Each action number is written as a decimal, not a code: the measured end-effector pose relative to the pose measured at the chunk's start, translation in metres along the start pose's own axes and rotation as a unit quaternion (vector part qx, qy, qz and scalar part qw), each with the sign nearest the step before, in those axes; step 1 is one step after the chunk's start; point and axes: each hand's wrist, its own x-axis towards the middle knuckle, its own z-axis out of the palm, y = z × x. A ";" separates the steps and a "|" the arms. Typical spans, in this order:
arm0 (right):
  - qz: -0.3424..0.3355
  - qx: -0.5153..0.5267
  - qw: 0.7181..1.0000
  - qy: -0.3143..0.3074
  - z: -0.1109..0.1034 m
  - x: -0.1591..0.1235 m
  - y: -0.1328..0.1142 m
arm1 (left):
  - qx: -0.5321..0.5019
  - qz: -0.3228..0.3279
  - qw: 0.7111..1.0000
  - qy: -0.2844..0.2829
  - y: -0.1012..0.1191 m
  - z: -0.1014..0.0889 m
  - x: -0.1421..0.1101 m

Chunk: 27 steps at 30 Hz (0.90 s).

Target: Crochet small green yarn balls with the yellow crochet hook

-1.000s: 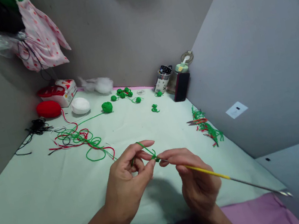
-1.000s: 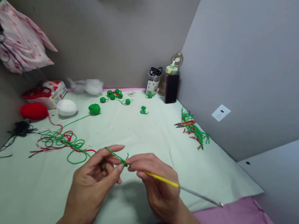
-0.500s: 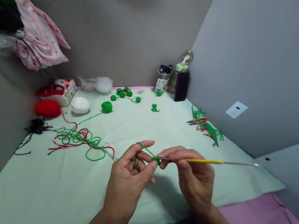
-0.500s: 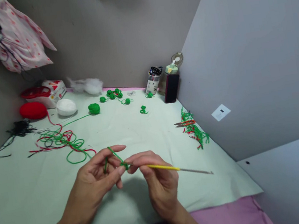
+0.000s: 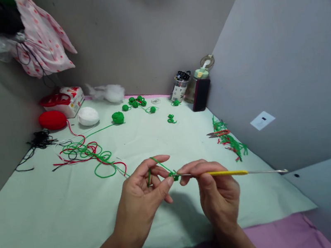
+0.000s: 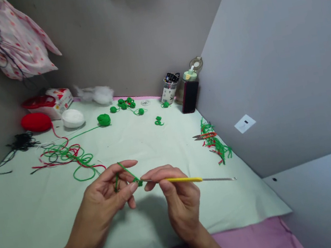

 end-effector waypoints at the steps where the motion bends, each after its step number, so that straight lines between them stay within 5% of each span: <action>1: -0.005 -0.007 1.000 0.000 0.000 0.000 0.000 | 0.005 0.003 1.000 0.003 0.000 0.001 0.000; 18: -0.087 -0.130 0.985 -0.077 -0.008 -0.002 -0.004 | 0.157 0.088 0.982 0.052 0.004 0.003 -0.005; 27: -0.095 -0.173 0.980 -0.031 0.001 -0.008 0.003 | -0.004 -0.004 0.999 0.032 -0.004 0.003 -0.004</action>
